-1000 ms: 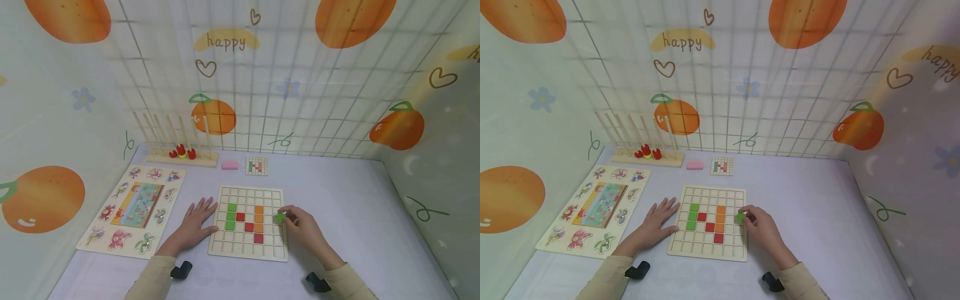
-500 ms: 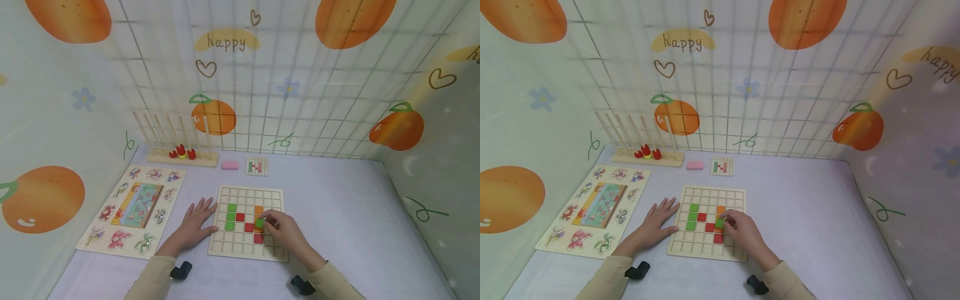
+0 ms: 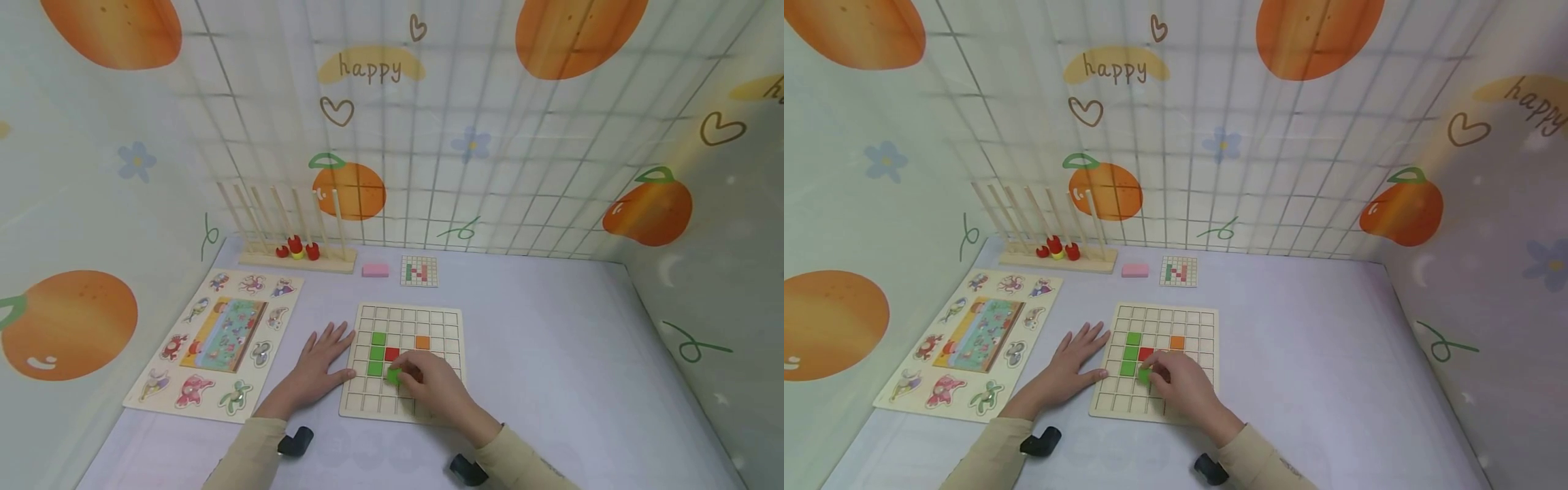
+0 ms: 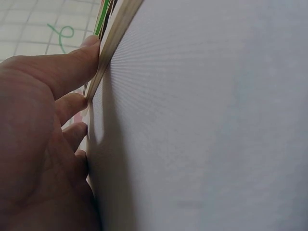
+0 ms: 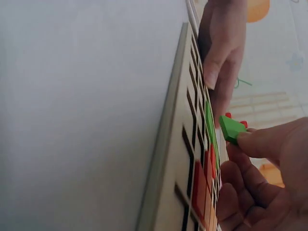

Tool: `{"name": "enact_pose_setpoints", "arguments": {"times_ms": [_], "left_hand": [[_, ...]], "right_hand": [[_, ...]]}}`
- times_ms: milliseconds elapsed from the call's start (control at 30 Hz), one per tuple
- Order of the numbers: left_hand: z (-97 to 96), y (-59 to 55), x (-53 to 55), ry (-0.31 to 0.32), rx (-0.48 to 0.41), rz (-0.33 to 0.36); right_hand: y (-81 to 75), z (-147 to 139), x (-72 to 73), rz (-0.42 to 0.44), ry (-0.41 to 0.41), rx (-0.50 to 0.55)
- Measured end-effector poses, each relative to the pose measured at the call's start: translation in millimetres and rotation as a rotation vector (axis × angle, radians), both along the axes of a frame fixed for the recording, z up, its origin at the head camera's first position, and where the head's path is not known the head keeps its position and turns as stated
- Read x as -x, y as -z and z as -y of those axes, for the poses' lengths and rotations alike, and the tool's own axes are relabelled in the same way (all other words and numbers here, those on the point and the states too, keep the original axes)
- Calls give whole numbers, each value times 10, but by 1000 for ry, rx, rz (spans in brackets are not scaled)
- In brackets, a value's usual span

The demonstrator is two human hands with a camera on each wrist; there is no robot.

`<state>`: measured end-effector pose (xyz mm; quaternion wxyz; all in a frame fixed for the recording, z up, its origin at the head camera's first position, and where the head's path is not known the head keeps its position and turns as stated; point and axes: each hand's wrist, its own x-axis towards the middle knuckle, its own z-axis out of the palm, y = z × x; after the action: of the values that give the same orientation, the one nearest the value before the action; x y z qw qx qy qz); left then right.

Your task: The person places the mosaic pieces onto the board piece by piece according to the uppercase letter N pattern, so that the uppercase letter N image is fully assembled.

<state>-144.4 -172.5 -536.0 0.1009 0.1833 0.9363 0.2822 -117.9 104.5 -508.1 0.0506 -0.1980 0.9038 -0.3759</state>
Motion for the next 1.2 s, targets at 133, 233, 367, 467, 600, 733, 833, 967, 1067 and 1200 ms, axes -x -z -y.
{"name": "enact_pose_setpoints", "arguments": {"times_ms": [133, 233, 367, 467, 600, 733, 833, 967, 1067, 1200], "left_hand": [[9, 27, 8, -1, -1, -10], [18, 42, 11, -3, -1, -14], [23, 41, 12, 0, -4, -8], [22, 36, 11, 6, -1, -6], [19, 31, 12, 11, 5, -4], [14, 29, 16, 11, 8, 1], [10, 26, 17, 9, 8, 4], [8, 27, 18, 6, 10, 7], [11, 29, 17, 7, 8, 6], [13, 29, 14, 6, 4, 6]], "right_hand": [[30, 111, -2, -26, -39, -16], [59, 188, -8, -46, -61, -37], [71, 266, -26, -69, -67, -67], [63, 311, -39, -80, -67, -86], [62, 364, -44, -81, -65, -110], [79, 403, -45, -88, -50, -138], [97, 414, -53, -114, -42, -167], [115, 412, -59, -155, -44, -216], [119, 409, -59, -171, -50, -240], [114, 404, -61, -181, -57, -257]]}}
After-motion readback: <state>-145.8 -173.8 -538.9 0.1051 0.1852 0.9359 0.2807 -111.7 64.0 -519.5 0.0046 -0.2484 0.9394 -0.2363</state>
